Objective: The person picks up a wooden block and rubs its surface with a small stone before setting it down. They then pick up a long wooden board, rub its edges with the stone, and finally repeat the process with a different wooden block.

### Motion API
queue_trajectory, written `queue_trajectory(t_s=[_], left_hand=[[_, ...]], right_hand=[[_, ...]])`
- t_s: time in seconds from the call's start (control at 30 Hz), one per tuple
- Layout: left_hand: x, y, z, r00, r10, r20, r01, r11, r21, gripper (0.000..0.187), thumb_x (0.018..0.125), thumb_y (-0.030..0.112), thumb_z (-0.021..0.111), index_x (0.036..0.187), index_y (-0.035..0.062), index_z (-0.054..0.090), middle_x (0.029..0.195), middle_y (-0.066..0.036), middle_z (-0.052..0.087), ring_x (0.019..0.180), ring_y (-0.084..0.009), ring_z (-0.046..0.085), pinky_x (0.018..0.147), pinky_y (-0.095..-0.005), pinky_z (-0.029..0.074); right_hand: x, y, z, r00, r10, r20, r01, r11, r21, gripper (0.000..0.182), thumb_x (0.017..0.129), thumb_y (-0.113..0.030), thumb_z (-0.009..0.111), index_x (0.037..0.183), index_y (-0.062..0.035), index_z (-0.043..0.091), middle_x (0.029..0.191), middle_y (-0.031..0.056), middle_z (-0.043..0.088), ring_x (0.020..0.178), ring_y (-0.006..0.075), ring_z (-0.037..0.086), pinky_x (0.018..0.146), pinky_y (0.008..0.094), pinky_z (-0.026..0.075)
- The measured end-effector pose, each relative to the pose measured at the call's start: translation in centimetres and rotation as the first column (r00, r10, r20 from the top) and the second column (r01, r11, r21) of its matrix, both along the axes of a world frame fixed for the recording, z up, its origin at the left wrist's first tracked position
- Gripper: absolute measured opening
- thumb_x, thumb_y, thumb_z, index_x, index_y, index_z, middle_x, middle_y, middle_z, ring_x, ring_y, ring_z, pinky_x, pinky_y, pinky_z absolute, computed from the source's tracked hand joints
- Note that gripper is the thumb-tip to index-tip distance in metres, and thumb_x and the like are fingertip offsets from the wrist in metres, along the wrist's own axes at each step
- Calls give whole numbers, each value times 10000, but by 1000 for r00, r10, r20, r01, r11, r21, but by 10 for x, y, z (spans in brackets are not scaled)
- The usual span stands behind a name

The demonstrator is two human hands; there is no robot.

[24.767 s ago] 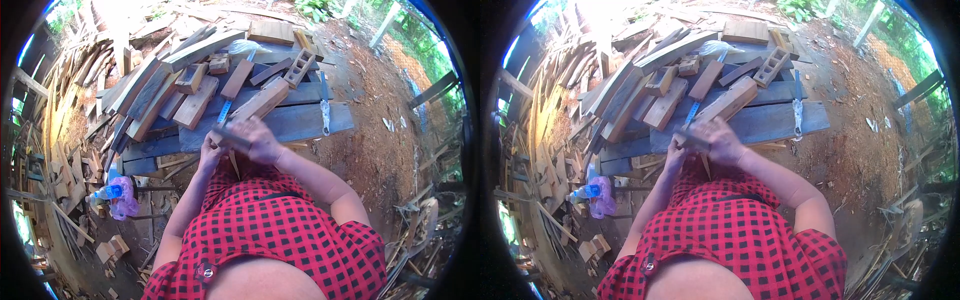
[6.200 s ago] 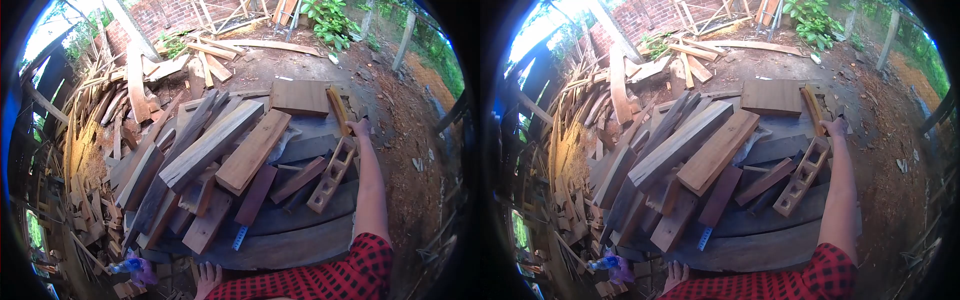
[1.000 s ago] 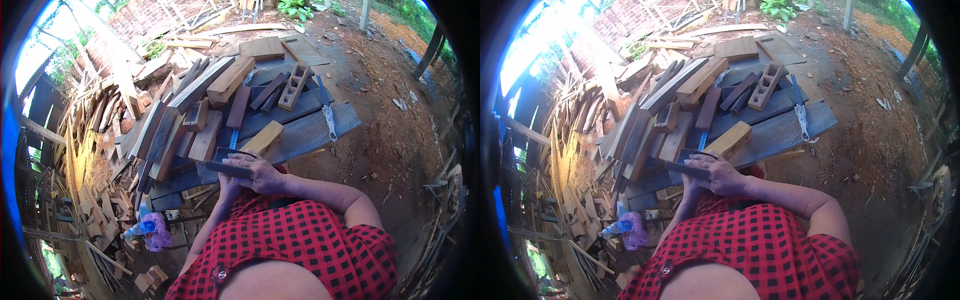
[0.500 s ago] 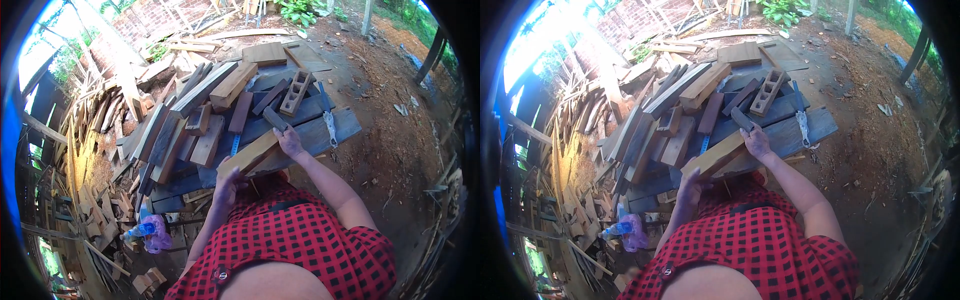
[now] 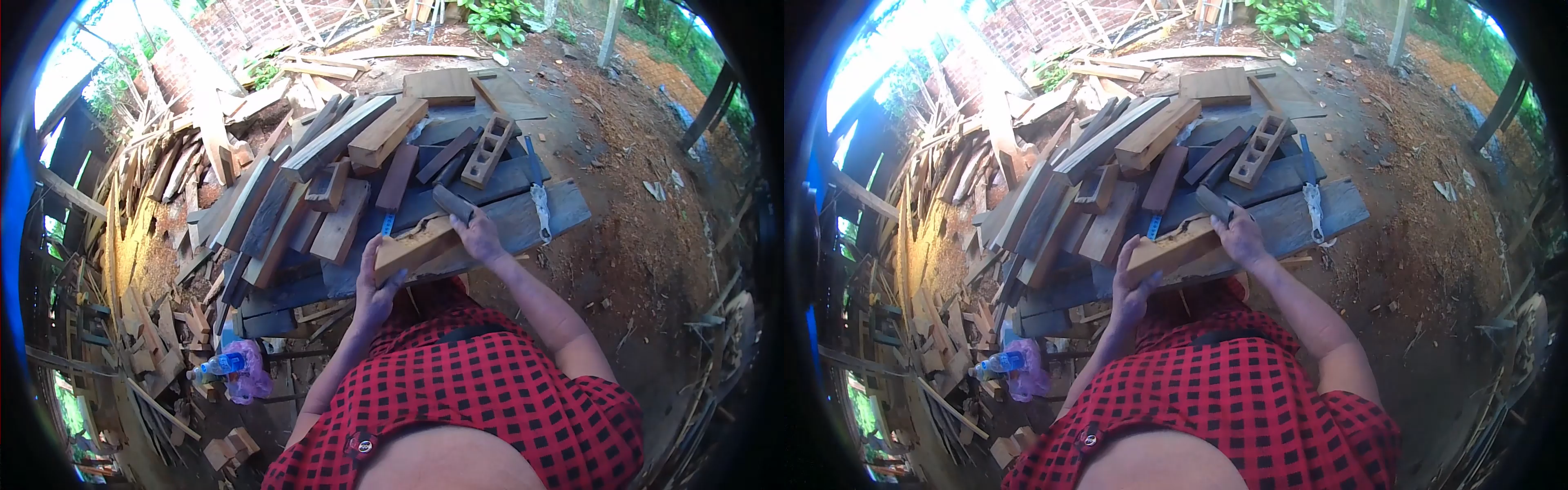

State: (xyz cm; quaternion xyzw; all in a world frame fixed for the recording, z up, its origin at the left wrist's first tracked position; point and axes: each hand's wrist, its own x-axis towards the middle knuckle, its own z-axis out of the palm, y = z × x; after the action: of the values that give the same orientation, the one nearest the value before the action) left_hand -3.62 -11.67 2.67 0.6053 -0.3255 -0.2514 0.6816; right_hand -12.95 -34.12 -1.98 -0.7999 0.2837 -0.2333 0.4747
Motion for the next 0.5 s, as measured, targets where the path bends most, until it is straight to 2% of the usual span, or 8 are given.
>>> queue_trajectory(t_s=[0.07, 0.17, 0.2, 0.27, 0.3, 0.4, 0.47, 0.5], left_hand=[[-3, 4, -7, 992, 5, 124, -9, 1000, 28, 701, 857, 53, 635, 1439, 45, 245, 1313, -115, 458, 1202, -220, 469, 1005, -334, 380], [-6, 7, 2, 974, -50, 220, 22, 992, 125, 802, 837, 81, 667, 1467, 41, 172, 1357, -147, 446, 1251, -226, 443, 1022, -343, 368], [-7, 7, 0, 977, -34, 210, 8, 992, 127, 781, 824, 99, 684, 1450, 26, 221, 1349, -166, 457, 1261, -237, 440, 1031, -346, 360], [-3, 8, -7, 965, -41, 260, -1, 988, 157, 763, 819, 92, 684, 1441, 21, 246, 1349, -170, 452, 1262, -250, 441, 1036, -352, 358], [-1, 8, -7, 949, -47, 312, -12, 983, 184, 746, 814, 84, 684, 1432, 16, 271, 1349, -173, 447, 1263, -262, 442, 1040, -357, 355], [-5, 9, -8, 937, -43, 346, -13, 987, 159, 724, 803, 73, 686, 1416, 7, 307, 1353, -175, 431, 1274, -276, 427, 1052, -361, 343], [-6, 9, -5, 932, -42, 360, -20, 986, 167, 732, 797, 68, 688, 1416, 5, 303, 1355, -175, 425, 1278, -276, 421, 1055, -360, 338], [-6, 10, -4, 926, -48, 374, -21, 984, 179, 739, 791, 63, 690, 1417, 2, 300, 1357, -174, 418, 1282, -275, 415, 1058, -359, 333]], right_hand=[[4, 16, -15, 996, -68, 55, 81, 951, -300, 423, 899, -322, 568, 1140, 24, 595, 1103, 247, 613, 1042, 379, 585, 865, 406, 467], [-11, 79, 59, 946, 225, 234, -200, 972, -127, 420, 897, -286, 581, 1168, 35, 575, 1137, 242, 600, 1068, 386, 572, 892, 422, 461], [-12, 82, 58, 947, 226, 230, -202, 972, -122, 420, 897, -286, 581, 1168, 35, 575, 1137, 242, 600, 1068, 386, 572, 892, 422, 461], [-11, 83, 58, 912, 338, 231, -216, 878, -428, 382, 898, -256, 584, 1136, 43, 587, 1102, 244, 608, 1050, 379, 582, 895, 402, 463], [-8, 77, 46, 911, 342, 233, -219, 876, -430, 382, 898, -256, 584, 1136, 43, 587, 1102, 244, 608, 1050, 379, 582, 895, 402, 463], [-8, 35, 4, 911, 220, 348, -114, 947, -301, 352, 899, -265, 586, 1089, 31, 610, 1039, 232, 628, 985, 357, 615, 844, 392, 479], [-11, 12, 5, 997, -26, -75, 24, 999, -33, 315, 904, -263, 595, 1051, 14, 627, 966, 202, 651, 881, 316, 646, 782, 379, 488], [-10, 11, 7, 997, -24, -77, 21, 999, -33, 315, 904, -263, 595, 1051, 14, 627, 966, 202, 651, 881, 316, 646, 782, 379, 488]])
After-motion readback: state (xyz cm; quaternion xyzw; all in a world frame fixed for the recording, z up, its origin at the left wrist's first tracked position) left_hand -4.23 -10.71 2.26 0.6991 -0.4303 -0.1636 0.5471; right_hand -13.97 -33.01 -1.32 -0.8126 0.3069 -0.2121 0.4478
